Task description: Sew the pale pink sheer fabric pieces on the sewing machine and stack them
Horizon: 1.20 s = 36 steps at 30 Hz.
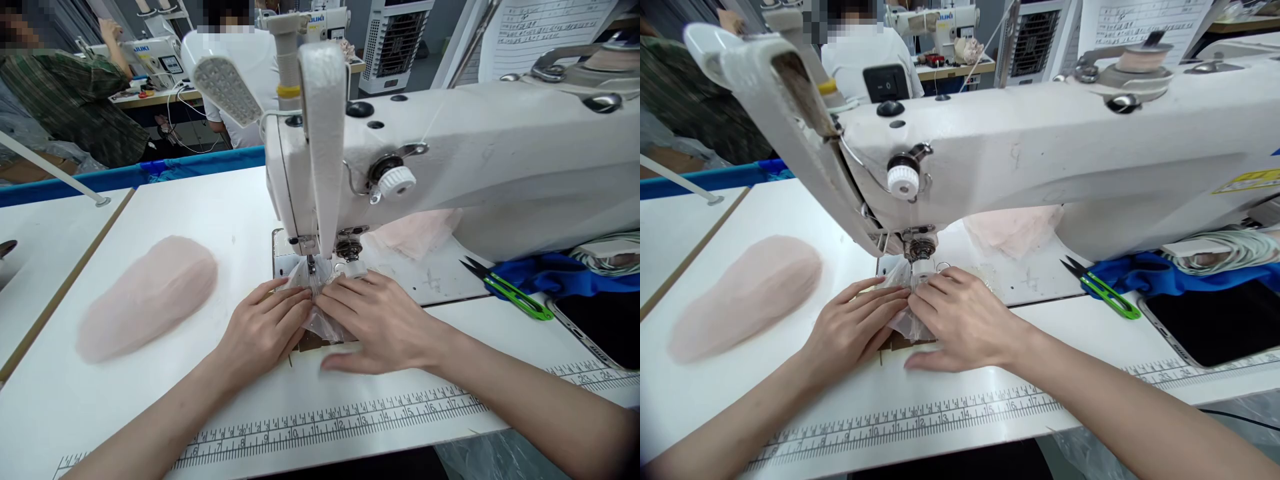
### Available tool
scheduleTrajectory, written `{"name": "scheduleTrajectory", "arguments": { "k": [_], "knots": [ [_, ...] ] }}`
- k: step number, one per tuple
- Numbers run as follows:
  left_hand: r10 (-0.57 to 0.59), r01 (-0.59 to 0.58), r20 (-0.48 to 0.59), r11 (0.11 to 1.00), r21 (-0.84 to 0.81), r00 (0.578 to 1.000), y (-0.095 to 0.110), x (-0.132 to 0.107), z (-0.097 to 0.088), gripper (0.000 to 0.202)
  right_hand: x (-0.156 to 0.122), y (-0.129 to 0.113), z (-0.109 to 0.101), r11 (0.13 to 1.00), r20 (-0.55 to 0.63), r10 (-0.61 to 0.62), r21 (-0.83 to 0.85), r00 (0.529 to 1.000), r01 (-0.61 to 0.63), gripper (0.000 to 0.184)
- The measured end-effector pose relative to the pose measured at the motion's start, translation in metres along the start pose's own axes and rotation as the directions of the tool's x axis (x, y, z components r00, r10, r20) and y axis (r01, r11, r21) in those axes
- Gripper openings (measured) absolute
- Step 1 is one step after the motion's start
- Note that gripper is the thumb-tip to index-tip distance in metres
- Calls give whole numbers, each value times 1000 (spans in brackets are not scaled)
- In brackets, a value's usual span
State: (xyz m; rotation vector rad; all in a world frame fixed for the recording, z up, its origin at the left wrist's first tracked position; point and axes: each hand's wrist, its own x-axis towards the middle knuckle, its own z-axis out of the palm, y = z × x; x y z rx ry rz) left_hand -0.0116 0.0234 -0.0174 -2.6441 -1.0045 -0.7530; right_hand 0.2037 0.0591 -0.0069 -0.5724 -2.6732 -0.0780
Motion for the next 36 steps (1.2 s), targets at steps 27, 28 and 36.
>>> {"name": "scheduleTrajectory", "arguments": {
  "k": [27, 28, 36],
  "knots": [
    [30, -43, 93, 990, 133, 995, 4, -1, 3, 29, -2, -3, 7, 986, -170, -112, -138, 979, 89, 24],
    [30, -42, 92, 990, 132, 995, 3, -1, 3, 28, -2, -3, 7, 987, -171, -112, -137, 979, 89, 24],
    [10, -24, 98, 989, 143, 995, 1, 0, 4, 28, -1, -1, 7, 986, -176, -107, -146, 979, 81, 27]
  ]
}}
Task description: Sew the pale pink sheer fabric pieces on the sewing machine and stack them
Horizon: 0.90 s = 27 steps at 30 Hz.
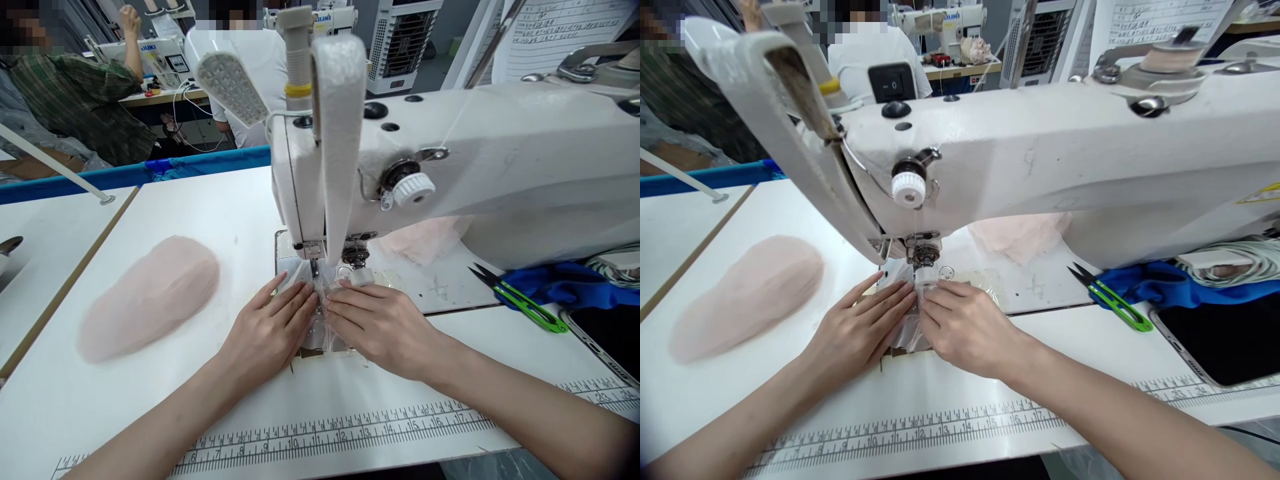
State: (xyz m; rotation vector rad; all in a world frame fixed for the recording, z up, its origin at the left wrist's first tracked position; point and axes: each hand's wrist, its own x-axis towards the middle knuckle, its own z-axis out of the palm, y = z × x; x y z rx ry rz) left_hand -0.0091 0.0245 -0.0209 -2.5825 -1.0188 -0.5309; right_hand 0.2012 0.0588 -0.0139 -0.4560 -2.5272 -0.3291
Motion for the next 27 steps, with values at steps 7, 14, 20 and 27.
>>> {"name": "scheduleTrajectory", "arguments": {
  "k": [7, 14, 20, 27],
  "knots": [
    [-25, 25, -1, 1000, -10, 1000, -1, 1, 2, 29, -1, 4, 4, 1000, -14, 23, 8, 1000, -23, 27],
    [11, -12, -5, 1000, -25, 1000, 3, -4, -3, 29, -4, 3, 5, 999, 19, 3, -36, 1000, -3, 23],
    [8, -7, 13, 999, -34, 1000, 2, -4, -3, 32, -5, 2, 5, 998, 32, -11, -59, 999, 13, 22],
    [-36, 37, 36, 999, -38, 999, -5, -1, 2, 35, -3, 6, 9, 997, 53, 29, -73, 998, -25, 26]
  ]
}}
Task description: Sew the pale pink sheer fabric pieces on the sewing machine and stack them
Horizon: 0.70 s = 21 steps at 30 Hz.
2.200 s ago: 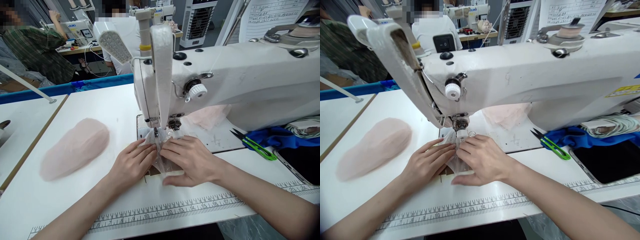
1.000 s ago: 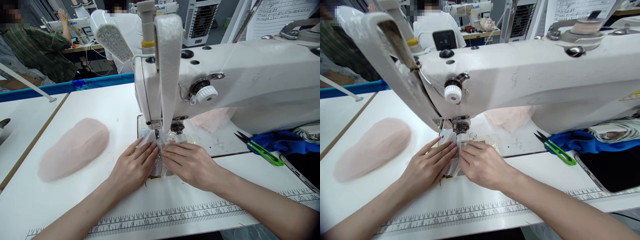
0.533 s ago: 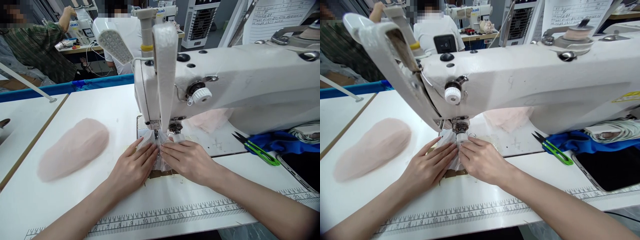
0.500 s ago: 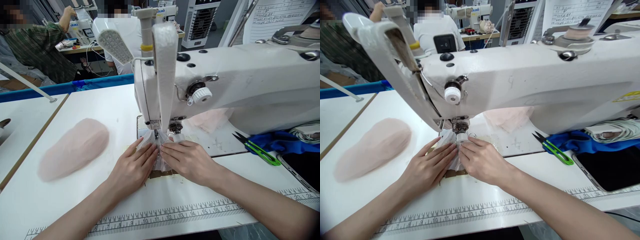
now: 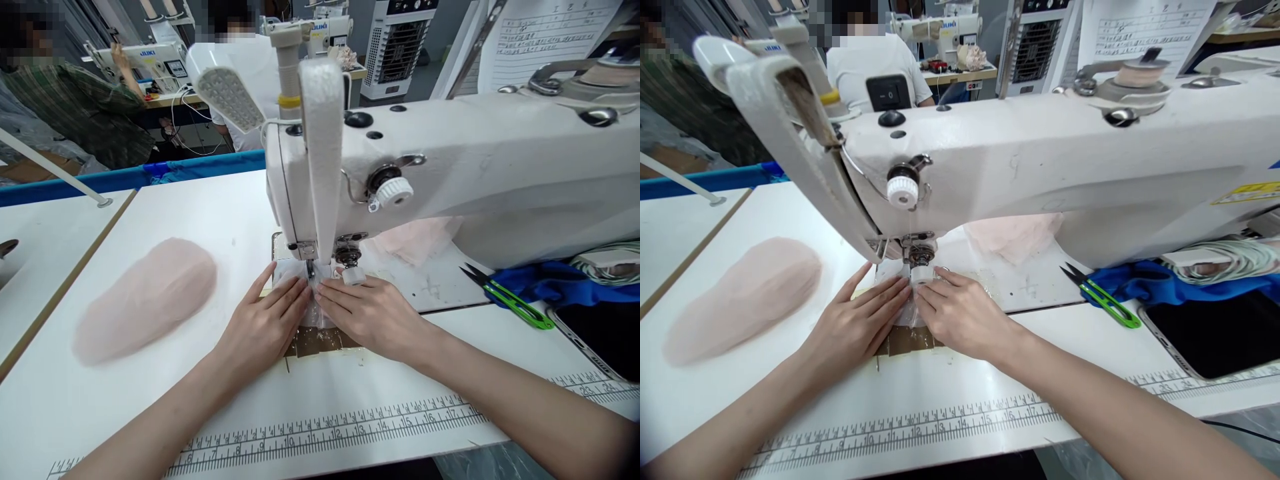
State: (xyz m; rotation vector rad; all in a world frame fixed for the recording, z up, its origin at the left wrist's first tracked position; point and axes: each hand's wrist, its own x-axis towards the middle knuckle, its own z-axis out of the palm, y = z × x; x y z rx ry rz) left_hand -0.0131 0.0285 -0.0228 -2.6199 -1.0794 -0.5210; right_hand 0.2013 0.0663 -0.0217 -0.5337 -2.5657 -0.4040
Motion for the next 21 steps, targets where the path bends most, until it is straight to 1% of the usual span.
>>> {"name": "scheduleTrajectory", "arguments": {
  "k": [6, 10, 15, 21],
  "knots": [
    [25, -25, -8, 999, 37, 1000, 6, -4, -3, 33, -2, -2, -2, 999, -9, -40, -36, 999, 39, 23],
    [6, -5, -20, 999, 39, 1000, 9, -6, -5, 32, -3, -4, -2, 997, -7, -49, -52, 999, 48, 25],
    [-33, 33, -19, 999, 8, 999, 5, -2, -1, 33, 0, -1, 2, 998, 6, -20, -52, 1000, 20, 28],
    [-76, 76, -6, 997, 30, 997, 3, 4, 0, 33, 2, 1, 4, 999, 15, 31, -38, 999, -31, 27]
  ]
}}
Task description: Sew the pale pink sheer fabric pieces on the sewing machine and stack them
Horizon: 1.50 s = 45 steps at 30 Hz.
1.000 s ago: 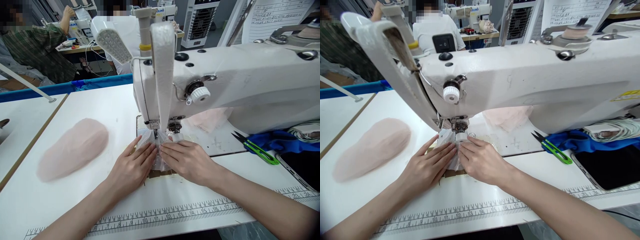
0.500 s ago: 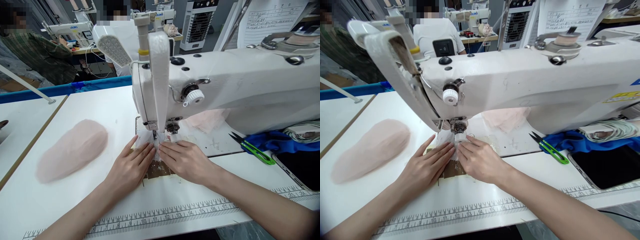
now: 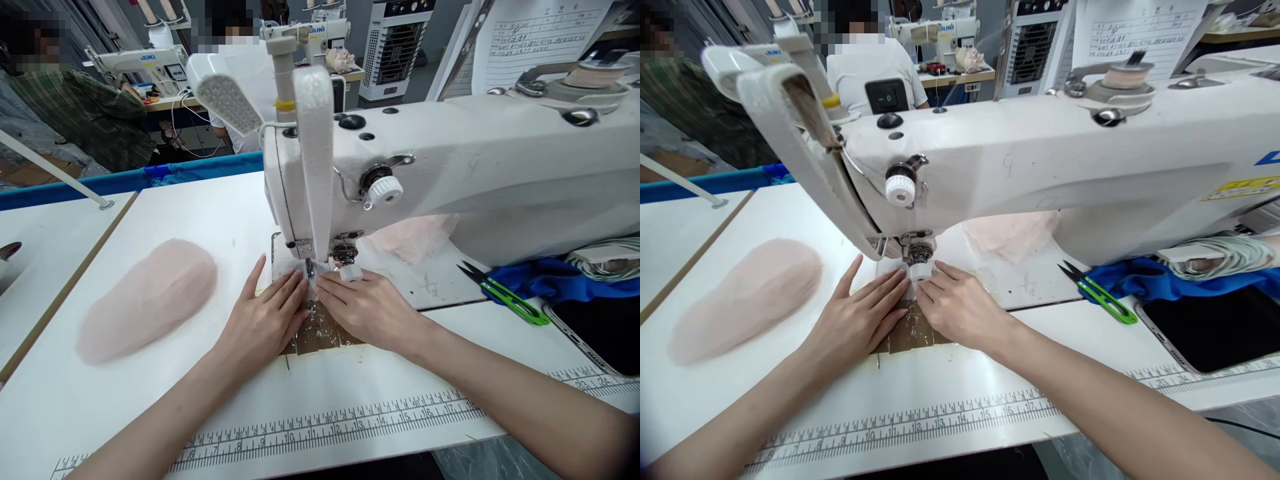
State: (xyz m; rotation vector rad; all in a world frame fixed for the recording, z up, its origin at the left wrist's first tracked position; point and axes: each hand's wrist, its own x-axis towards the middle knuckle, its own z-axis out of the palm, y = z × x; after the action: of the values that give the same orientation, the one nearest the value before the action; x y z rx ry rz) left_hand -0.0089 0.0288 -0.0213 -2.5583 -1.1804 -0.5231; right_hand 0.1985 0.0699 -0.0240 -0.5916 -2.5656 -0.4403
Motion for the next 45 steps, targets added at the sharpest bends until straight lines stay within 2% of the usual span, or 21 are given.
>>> {"name": "scheduleTrajectory", "arguments": {
  "k": [10, 21, 34, 41, 45],
  "knots": [
    [-10, 10, -22, 999, 38, 1000, 11, -8, -5, 33, -7, -11, -2, 996, -53, 65, 71, 997, -61, 29],
    [-35, 35, -2, 999, 4, 999, 2, -2, 0, 37, -1, -10, 0, 991, -33, 126, 44, 991, -125, 30],
    [-100, 101, 53, 994, -31, 994, -10, 1, 8, 43, 2, 0, 9, 991, 19, 127, -43, 992, -126, 33],
    [-114, 114, 60, 993, 13, 992, -11, 3, 8, 44, 1, 5, 5, 983, 9, 165, -81, 986, -164, 32],
    [-142, 140, 61, 989, 49, 988, -16, 3, 7, 46, 2, 9, 0, 977, 52, 189, -114, 981, -182, 28]
  ]
}}
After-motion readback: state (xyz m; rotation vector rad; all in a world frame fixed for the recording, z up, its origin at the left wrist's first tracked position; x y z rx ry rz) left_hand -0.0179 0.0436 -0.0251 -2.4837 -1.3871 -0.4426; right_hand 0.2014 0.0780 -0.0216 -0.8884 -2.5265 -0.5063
